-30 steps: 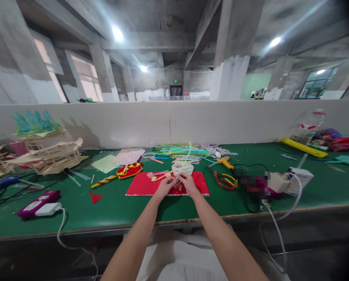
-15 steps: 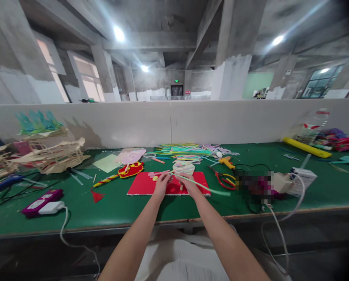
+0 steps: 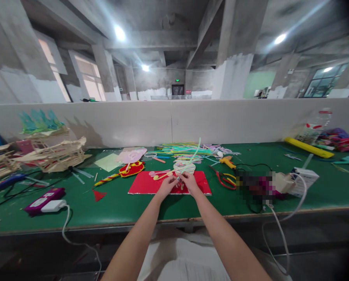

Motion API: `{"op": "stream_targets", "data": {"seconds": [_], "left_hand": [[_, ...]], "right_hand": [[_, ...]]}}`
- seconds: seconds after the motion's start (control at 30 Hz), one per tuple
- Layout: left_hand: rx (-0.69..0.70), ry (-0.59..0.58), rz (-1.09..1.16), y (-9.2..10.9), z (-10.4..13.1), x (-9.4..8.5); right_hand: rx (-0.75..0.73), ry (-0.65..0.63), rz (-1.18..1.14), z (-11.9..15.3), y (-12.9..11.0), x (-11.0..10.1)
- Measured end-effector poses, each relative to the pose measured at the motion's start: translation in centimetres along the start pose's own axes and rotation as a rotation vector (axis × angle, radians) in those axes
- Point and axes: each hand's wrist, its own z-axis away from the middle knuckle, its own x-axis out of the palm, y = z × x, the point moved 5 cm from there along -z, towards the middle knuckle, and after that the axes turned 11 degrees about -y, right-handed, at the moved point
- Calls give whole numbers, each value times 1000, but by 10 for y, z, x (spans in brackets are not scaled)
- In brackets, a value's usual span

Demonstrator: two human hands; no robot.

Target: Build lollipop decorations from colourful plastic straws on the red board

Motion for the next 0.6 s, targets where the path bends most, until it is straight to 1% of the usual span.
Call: {"op": "stream_targets", "data": {"seconds": [0.2,0.33,0.43,0.6], "left_hand": [[6,11,-23,0,0,-2],[26,6,32,-1,0,-4],[55,50,109,-2,-1,-8],[74,139,186,-4,-2,-13]], "right_hand": [[7,-28,15,-1,1,0],[39,-38,-15,1,0,2],[51,-14,-21,3,-1,2],[45,-65,-7,5,-2,5]]}}
